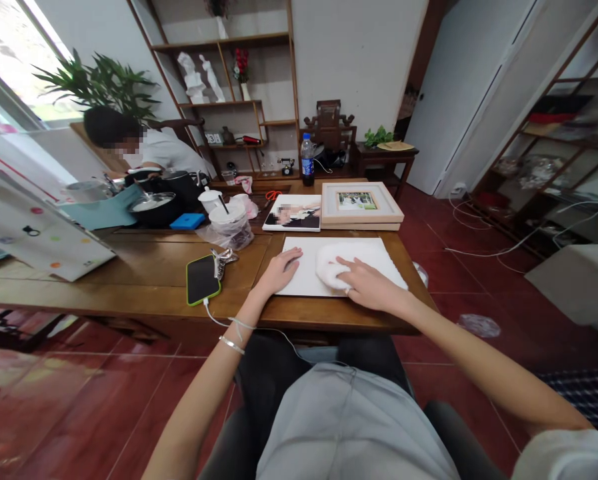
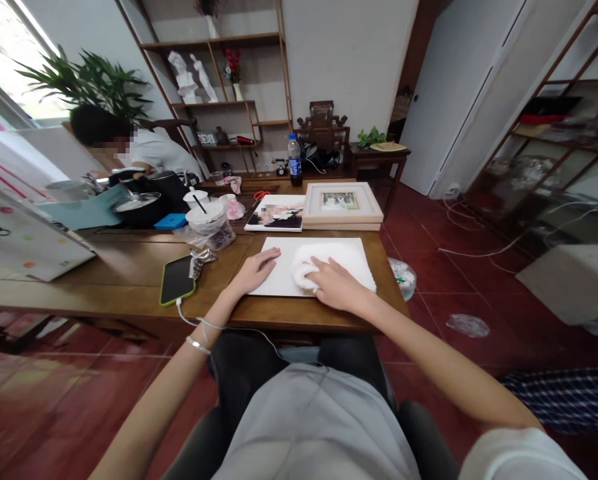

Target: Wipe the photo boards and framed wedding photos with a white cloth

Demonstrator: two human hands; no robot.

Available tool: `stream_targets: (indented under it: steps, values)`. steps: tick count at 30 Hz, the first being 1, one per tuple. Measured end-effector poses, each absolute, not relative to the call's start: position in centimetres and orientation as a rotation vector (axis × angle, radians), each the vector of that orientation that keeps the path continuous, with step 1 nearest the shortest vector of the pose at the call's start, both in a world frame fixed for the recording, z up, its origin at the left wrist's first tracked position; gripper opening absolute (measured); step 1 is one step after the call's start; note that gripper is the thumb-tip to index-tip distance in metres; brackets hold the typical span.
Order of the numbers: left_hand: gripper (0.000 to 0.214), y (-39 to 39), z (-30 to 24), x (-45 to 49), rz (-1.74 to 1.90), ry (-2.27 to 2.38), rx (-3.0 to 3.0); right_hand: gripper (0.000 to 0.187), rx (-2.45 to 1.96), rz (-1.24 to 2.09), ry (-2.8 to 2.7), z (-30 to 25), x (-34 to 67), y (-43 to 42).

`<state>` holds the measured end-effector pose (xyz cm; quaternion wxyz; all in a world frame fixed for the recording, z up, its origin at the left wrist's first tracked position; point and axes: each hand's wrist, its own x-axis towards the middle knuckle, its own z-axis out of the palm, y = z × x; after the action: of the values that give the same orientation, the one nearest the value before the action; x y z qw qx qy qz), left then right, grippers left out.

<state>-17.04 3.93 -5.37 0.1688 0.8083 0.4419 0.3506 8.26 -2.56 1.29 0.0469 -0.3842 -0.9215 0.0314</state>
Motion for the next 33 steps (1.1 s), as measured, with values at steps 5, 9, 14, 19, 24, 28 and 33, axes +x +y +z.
stream_targets:
  steps: [5, 9, 14, 19, 24, 28, 33]
  values:
    - [0.034, 4.0, -5.4, -17.0, 1.002, 1.252, 2.301, 0.034, -1.261, 0.006, -2.754, 0.6, 7.9, 2.8]
    - [0.034, 4.1, -5.5, -17.1, 1.007, 1.248, 2.300, 0.034, -1.329, -0.066, -2.708, 0.6, 7.3, 5.6]
    - [0.034, 4.1, -5.5, -17.1, 1.002, 1.248, 2.299, 0.035, -1.359, -0.115, -2.718, 0.4, 6.5, 5.4]
    - [0.034, 4.1, -5.5, -17.1, 1.007, 1.240, 2.301, 0.037, -1.234, -0.150, -2.796, 0.3, 6.3, 1.3]
    - [0.033, 4.0, -5.5, -17.1, 1.009, 1.249, 2.304, 0.033, -1.059, -0.047, -2.873, 1.4, 6.6, -4.3]
    - [0.034, 4.0, -5.4, -17.0, 1.018, 1.241, 2.308, 0.032, -0.964, 0.043, -2.893, 2.3, 6.8, -6.5]
    - [0.033, 4.0, -5.3, -17.0, 1.009, 1.248, 2.298, 0.029, -1.063, 0.057, -2.848, 2.0, 6.2, -4.0]
